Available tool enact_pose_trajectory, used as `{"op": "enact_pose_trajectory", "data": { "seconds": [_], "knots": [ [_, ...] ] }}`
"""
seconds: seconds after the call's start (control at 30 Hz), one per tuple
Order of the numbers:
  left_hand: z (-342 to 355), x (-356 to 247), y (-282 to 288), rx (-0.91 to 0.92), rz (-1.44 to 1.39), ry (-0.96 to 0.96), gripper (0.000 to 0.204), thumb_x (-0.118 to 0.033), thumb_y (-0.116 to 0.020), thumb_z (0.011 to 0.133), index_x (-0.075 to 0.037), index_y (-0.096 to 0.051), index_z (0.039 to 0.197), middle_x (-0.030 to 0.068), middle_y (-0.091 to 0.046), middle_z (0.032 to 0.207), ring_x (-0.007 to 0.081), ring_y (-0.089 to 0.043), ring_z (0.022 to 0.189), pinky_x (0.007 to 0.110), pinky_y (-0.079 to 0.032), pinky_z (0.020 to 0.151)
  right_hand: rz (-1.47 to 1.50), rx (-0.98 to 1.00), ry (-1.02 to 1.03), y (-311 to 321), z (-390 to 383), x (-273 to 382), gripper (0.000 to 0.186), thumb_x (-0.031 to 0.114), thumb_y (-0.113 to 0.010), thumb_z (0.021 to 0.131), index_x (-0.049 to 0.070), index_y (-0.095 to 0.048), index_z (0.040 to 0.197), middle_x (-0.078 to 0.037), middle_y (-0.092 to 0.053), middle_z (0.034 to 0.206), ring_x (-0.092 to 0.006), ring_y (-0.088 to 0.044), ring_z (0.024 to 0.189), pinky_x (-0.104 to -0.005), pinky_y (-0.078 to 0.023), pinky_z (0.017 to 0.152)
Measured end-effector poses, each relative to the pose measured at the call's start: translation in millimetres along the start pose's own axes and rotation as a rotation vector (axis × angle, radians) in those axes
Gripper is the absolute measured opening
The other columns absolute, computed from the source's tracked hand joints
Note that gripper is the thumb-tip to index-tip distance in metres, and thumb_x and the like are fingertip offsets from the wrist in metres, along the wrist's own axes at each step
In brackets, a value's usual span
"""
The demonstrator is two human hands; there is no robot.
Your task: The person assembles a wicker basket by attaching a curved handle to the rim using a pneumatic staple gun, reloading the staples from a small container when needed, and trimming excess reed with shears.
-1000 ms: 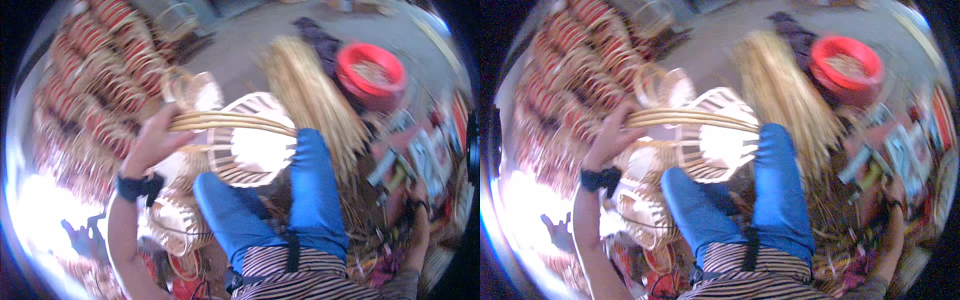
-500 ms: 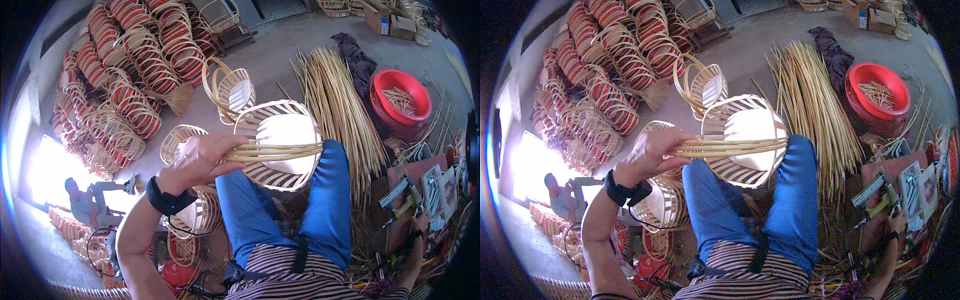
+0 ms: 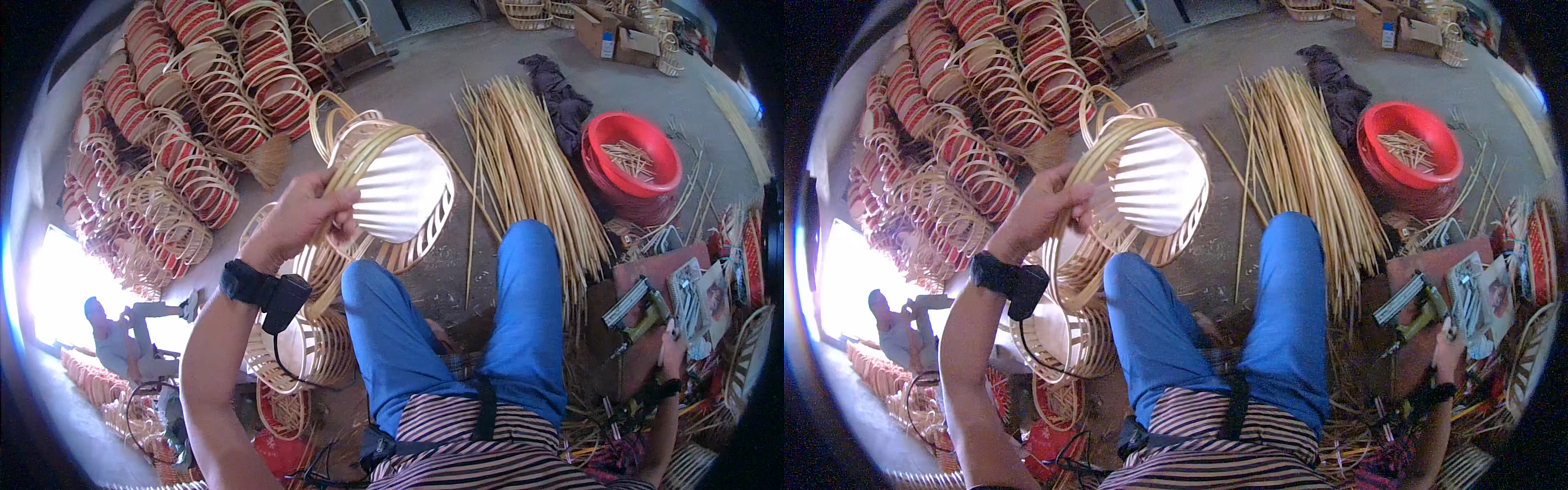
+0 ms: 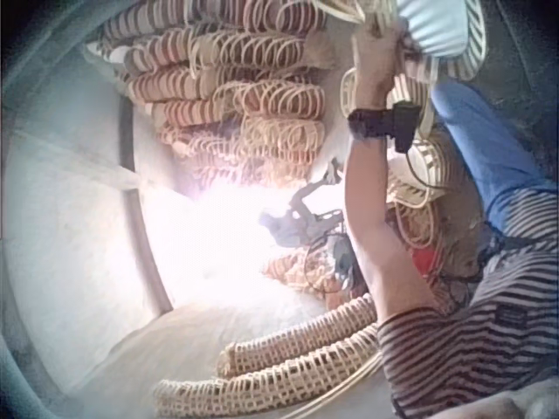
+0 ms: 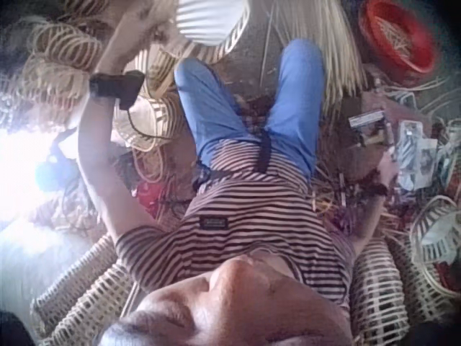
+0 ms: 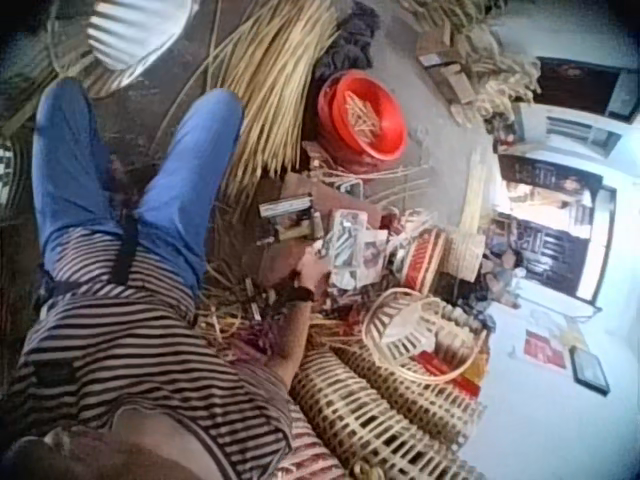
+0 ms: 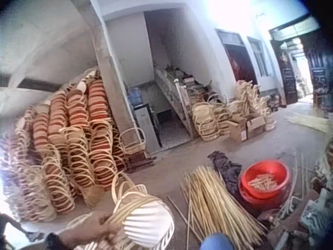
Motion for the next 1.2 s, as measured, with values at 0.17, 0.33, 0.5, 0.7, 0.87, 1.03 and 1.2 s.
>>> {"op": "enact_pose_trajectory", "data": {
  "seconds": [0.17,0.33,0.5,0.7,0.87,1.03,1.2],
  "knots": [
    [5,30,-70,0.34,-0.316,0.268,0.018,-0.022,-0.042,0.084,-0.006,-0.044,0.079,-0.0068,-0.028,0.05,0.0014,-0.025,0.037,0.016,-0.02,0.032,0.194,0.11,0.043,-32,-28,61,0.042,0.017,-0.054,0.068,-0.003,-0.044,0.102,-0.007,-0.05,0.075,-0.0148,-0.048,0.063,-0.0261,-0.039,0.056],
    [35,34,-114,0.224,0.242,-0.06,0.023,-0.024,-0.044,0.081,-0.002,-0.044,0.075,0.0003,-0.043,0.054,0.0091,-0.038,0.042,0.023,-0.033,0.039,0.375,0.287,0.041,-69,-62,124,0.044,0.016,-0.054,0.067,-0.004,-0.042,0.105,-0.006,-0.049,0.074,-0.0121,-0.047,0.061,-0.024,-0.039,0.054],
    [44,54,-155,0.143,0.766,-0.33,0.023,-0.022,-0.044,0.079,0.0,-0.041,0.082,0.0191,-0.053,0.062,0.0334,-0.053,0.059,0.042,-0.042,0.054,0.595,0.76,0.006,-128,-113,194,0.021,0.012,-0.05,0.076,0.0,-0.044,0.092,-0.002,-0.046,0.065,-0.0068,-0.044,0.048,-0.0193,-0.036,0.041],
    [47,63,-168,0.054,1.011,-0.305,0.02,-0.017,-0.044,0.077,0.001,-0.039,0.08,0.0193,-0.053,0.057,0.0342,-0.054,0.054,0.042,-0.044,0.049,0.766,1.175,-0.107,-177,-167,239,0.026,0.025,-0.047,0.081,0.0,-0.046,0.088,-0.003,-0.048,0.062,-0.0094,-0.047,0.046,-0.0206,-0.038,0.041],
    [44,66,-166,-0.075,0.897,-0.286,0.02,-0.013,-0.048,0.071,0.002,-0.036,0.079,0.0214,-0.052,0.056,0.036,-0.053,0.054,0.044,-0.044,0.051,0.815,1.291,-0.073,-189,-179,263,0.043,0.04,-0.035,0.084,-0.001,-0.047,0.091,-0.004,-0.049,0.061,-0.0118,-0.049,0.047,-0.0236,-0.042,0.045],
    [43,67,-166,-0.097,0.844,-0.25,0.024,-0.012,-0.051,0.068,0.002,-0.035,0.08,0.0211,-0.052,0.056,0.0361,-0.053,0.053,0.043,-0.044,0.051,0.88,1.435,-0.09,-199,-182,278,0.05,0.044,-0.026,0.085,-0.001,-0.047,0.091,-0.003,-0.047,0.057,-0.0111,-0.046,0.044,-0.0231,-0.04,0.042],
    [41,69,-175,-0.167,0.895,-0.271,0.027,-0.014,-0.053,0.068,0.002,-0.035,0.081,0.0164,-0.053,0.054,0.0307,-0.055,0.051,0.037,-0.044,0.045,0.652,1.344,-0.283,-211,-166,257,0.052,0.048,-0.031,0.082,0.0,-0.05,0.084,-0.002,-0.045,0.052,-0.0106,-0.041,0.038,-0.0239,-0.035,0.037]
  ]
}}
Point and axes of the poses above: each hand's wrist, its own z-axis towards the middle knuckle, its own y-axis out of the back of the hand, x = y × z, the point moved 7 cm from there along z, towards the middle knuckle
